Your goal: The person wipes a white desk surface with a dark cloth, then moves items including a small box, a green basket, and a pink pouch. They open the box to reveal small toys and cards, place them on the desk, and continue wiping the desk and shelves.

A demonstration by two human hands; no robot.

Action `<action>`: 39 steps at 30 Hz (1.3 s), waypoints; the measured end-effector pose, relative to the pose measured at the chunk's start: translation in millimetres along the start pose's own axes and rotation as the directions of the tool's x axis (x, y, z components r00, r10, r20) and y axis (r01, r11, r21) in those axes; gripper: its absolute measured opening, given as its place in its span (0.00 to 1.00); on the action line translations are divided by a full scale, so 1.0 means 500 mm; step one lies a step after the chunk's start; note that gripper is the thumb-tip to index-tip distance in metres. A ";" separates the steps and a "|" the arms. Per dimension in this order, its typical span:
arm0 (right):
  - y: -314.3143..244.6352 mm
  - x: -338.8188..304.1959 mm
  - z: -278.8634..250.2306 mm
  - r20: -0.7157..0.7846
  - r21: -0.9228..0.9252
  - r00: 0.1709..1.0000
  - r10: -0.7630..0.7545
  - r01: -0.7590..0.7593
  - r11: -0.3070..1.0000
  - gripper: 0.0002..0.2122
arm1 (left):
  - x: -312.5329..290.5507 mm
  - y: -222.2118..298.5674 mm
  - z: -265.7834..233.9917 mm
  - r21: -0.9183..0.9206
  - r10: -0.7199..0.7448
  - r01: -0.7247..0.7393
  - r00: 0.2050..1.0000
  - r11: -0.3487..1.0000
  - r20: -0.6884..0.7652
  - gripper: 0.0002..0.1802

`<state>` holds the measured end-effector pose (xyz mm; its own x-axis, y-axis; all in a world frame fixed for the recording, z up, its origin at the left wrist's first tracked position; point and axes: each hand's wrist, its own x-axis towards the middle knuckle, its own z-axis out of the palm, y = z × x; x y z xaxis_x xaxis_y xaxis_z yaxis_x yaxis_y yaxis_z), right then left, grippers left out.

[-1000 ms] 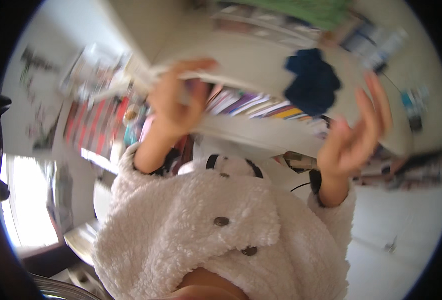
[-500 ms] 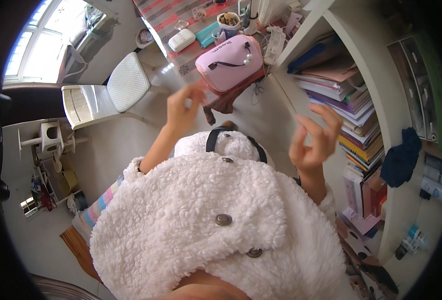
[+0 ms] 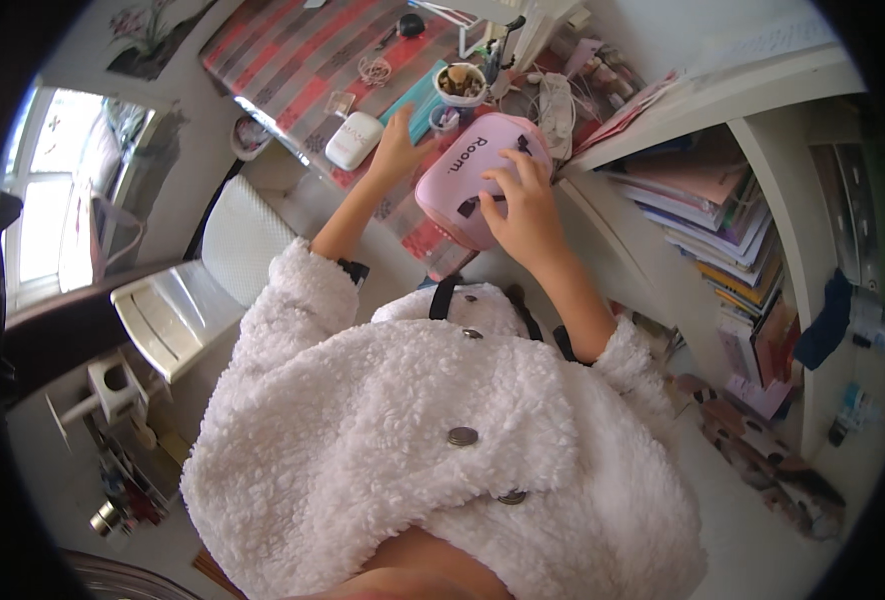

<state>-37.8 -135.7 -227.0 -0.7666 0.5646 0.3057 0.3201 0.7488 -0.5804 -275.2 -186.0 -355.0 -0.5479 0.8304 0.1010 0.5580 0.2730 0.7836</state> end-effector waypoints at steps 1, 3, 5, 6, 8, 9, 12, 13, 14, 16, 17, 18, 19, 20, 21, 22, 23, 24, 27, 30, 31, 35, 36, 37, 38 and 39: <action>0.003 0.000 0.005 -0.015 -0.027 1.000 0.003 -0.003 1.000 0.09 | 0.032 0.001 0.015 0.004 0.008 -0.008 1.000 1.000 -0.002 0.48; 0.012 -0.009 0.003 -0.019 -0.037 0.997 0.076 -0.077 0.996 0.10 | 0.092 0.009 0.047 0.024 0.043 -0.043 0.999 0.999 -0.003 0.56; 0.028 -0.029 0.000 -0.033 -0.034 0.986 0.161 -0.162 0.986 0.10 | 0.132 0.021 0.073 0.027 0.135 -0.135 0.991 0.990 0.000 0.63; 0.042 -0.040 -0.001 -0.056 -0.046 0.978 0.201 -0.204 0.978 0.11 | 0.148 0.031 0.084 0.042 0.195 -0.193 0.980 0.980 -0.034 0.63; 0.071 -0.070 0.004 -0.098 -0.063 0.954 0.282 -0.289 0.955 0.13 | 0.166 0.056 0.099 0.072 0.200 -0.198 0.979 0.978 -0.026 0.62; 0.087 -0.085 0.016 -0.082 -0.002 0.902 0.424 -0.426 0.905 0.14 | 0.164 0.071 0.104 0.124 0.263 -0.247 0.955 0.961 -0.136 0.60; 0.144 -0.102 0.079 -0.019 0.265 0.633 0.774 -0.743 0.614 0.22 | 0.121 0.114 0.100 0.160 0.371 -0.338 0.887 0.927 -0.276 0.49; 0.163 -0.104 0.094 0.008 0.333 0.650 0.760 -0.718 0.610 0.22 | 0.085 0.123 0.094 0.096 0.362 -0.350 0.916 0.932 -0.172 0.39; 0.176 -0.103 0.114 0.063 0.391 0.620 0.782 -0.736 0.552 0.22 | 0.055 0.125 0.081 -0.007 0.450 -0.450 0.893 0.893 0.015 0.31; 0.193 -0.082 0.144 0.182 0.505 0.552 0.813 -0.763 0.405 0.21 | -0.006 0.133 0.073 -0.055 0.457 -0.453 0.881 0.890 0.121 0.23; 0.196 -0.067 0.150 0.240 0.560 0.511 0.826 -0.768 0.312 0.19 | -0.020 0.129 0.069 -0.076 0.425 -0.418 0.897 0.905 0.119 0.22; 0.192 -0.053 0.151 0.291 0.594 0.426 0.856 -0.782 0.187 0.18 | -0.026 0.121 0.061 -0.104 0.403 -0.392 0.907 0.914 0.125 0.21; 0.184 -0.039 0.145 0.303 0.641 0.397 0.866 -0.758 0.123 0.11 | -0.023 0.118 0.063 -0.147 0.383 -0.363 0.912 0.920 0.149 0.20; 0.168 -0.030 0.135 0.308 0.830 0.455 0.836 -0.558 -0.002 0.09 | -0.022 0.114 0.063 -0.169 0.354 -0.328 0.922 0.929 0.155 0.18; 0.149 -0.023 0.121 0.325 0.925 0.507 0.798 -0.345 -0.157 0.07 | -0.022 0.108 0.058 -0.172 0.275 -0.243 0.941 0.955 0.198 0.16; 0.133 -0.014 0.100 0.372 0.911 0.503 0.780 -0.362 -0.200 0.08 | -0.021 0.104 0.056 -0.261 0.262 -0.201 0.939 0.944 0.224 0.14; 0.115 -0.011 0.078 0.413 0.898 0.527 0.742 -0.372 -0.235 0.08 | -0.022 0.102 0.053 -0.328 0.218 -0.117 0.932 0.937 0.289 0.13; 0.095 -0.007 0.060 0.426 0.902 0.611 0.667 -0.345 -0.260 0.08 | -0.025 0.100 0.050 -0.370 0.207 -0.083 0.928 0.925 0.309 0.12; 0.033 0.001 0.022 0.241 0.881 0.490 0.837 -0.473 0.023 0.11 | -0.023 0.094 0.043 -0.423 0.202 -0.039 0.915 0.906 0.348 0.14; -0.005 -0.025 -0.059 0.129 0.838 0.598 0.791 -0.493 0.236 0.12 | -0.014 0.095 0.042 -0.392 0.291 -0.129 0.875 0.911 0.388 0.22; -0.017 -0.030 -0.090 -0.008 0.762 0.649 0.761 -0.488 0.425 0.11 | -0.006 0.099 0.043 -0.348 0.288 -0.117 0.820 0.930 0.494 0.34; -0.078 -0.100 -0.260 -0.163 0.592 0.743 0.649 -0.452 0.667 0.15 | 0.010 0.160 0.083 -0.657 0.559 -0.158 0.690 0.737 0.461 0.64; -0.099 -0.122 -0.305 -0.106 0.558 0.737 0.667 -0.511 0.653 0.15 | 0.009 0.182 0.086 -0.659 0.556 -0.109 0.647 0.744 0.521 0.67; -0.120 -0.146 -0.346 -0.041 0.522 0.727 0.686 -0.570 0.635 0.15 | -0.007 0.208 0.096 -0.701 0.537 -0.009 0.650 0.713 0.538 0.68; -0.136 -0.164 -0.380 -0.113 0.484 0.744 0.658 -0.537 0.691 0.15 | -0.024 0.232 0.106 -0.661 0.533 0.047 0.550 0.749 0.643 0.69; -0.154 -0.185 -0.408 -0.150 0.446 0.749 0.645 -0.531 0.720 0.15 | -0.042 0.257 0.115 -0.645 0.517 0.123 0.496 0.754 0.698 0.70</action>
<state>122.2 -174.9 -56.4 -0.2841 0.9582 -0.0322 0.3894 0.0846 -0.9172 -156.0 -140.5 -291.7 0.4519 0.8916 0.0273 -0.0488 -0.0058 0.9988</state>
